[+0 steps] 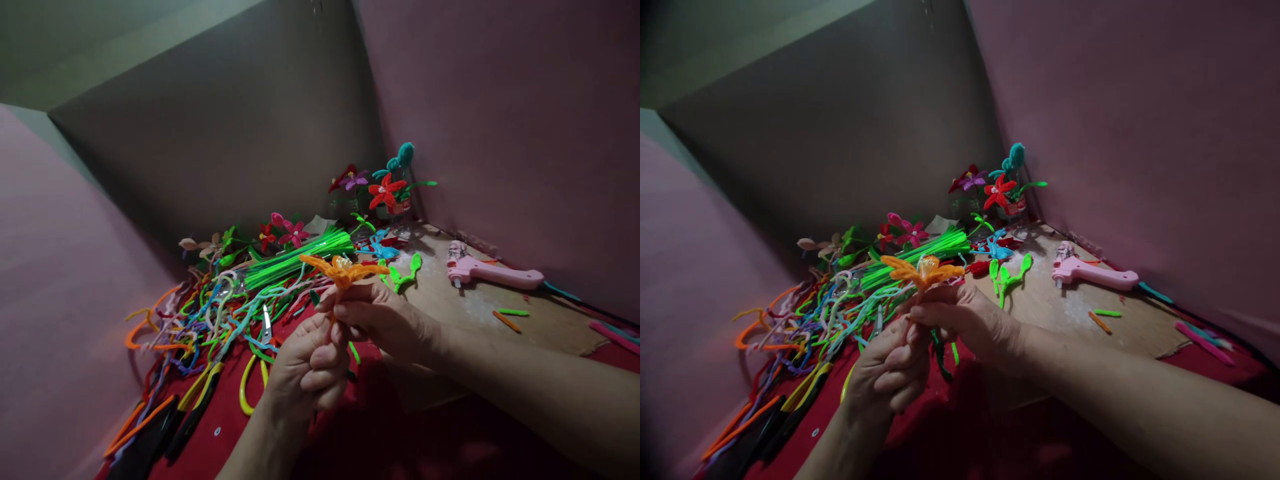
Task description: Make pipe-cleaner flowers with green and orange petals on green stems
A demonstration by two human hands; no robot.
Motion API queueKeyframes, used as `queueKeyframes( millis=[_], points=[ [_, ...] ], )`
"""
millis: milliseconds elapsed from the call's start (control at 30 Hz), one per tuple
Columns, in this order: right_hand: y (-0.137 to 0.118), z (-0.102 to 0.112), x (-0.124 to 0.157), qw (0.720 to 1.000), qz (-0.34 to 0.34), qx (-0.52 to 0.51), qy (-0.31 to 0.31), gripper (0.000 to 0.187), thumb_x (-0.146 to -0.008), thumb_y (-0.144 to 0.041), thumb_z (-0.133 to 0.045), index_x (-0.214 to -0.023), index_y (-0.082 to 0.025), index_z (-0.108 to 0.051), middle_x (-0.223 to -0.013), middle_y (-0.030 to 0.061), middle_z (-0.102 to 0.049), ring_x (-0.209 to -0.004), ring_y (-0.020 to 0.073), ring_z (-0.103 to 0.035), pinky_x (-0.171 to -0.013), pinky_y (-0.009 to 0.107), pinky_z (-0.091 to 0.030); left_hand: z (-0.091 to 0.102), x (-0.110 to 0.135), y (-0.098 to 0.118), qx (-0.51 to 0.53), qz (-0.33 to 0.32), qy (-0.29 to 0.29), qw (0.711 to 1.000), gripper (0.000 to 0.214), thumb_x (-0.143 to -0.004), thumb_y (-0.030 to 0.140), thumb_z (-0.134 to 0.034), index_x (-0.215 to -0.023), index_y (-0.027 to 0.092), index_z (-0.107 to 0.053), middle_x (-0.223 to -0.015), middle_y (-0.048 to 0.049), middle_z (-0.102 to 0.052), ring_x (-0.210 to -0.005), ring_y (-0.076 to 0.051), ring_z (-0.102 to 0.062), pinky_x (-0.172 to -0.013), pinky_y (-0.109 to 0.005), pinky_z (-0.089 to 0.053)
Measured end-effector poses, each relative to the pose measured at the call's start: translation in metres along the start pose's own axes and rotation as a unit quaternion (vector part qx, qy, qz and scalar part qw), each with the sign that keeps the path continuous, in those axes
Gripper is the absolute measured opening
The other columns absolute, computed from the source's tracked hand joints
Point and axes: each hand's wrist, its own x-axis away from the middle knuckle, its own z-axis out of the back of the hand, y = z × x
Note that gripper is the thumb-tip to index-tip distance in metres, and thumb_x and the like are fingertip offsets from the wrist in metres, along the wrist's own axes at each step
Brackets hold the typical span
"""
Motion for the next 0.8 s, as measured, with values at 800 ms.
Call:
queueKeyframes(
  millis=[800],
  points=[
    [0.000,0.003,-0.002,0.998,0.022,0.043,0.040,0.010,-0.075,-0.021,-0.059,-0.067,-0.015,-0.062,-0.059,-0.0026,-0.050,-0.051,0.0065,-0.036,-0.048,0.023,-0.025,0.000,0.000,0.007,-0.053,-0.012,0.072,0.996,0.013,-0.082,0.025,-0.052,-0.076,0.015,-0.058,-0.044,0.0089,-0.039,-0.026,0.002,-0.012,-0.024,-0.009,-0.024]
  ],
)
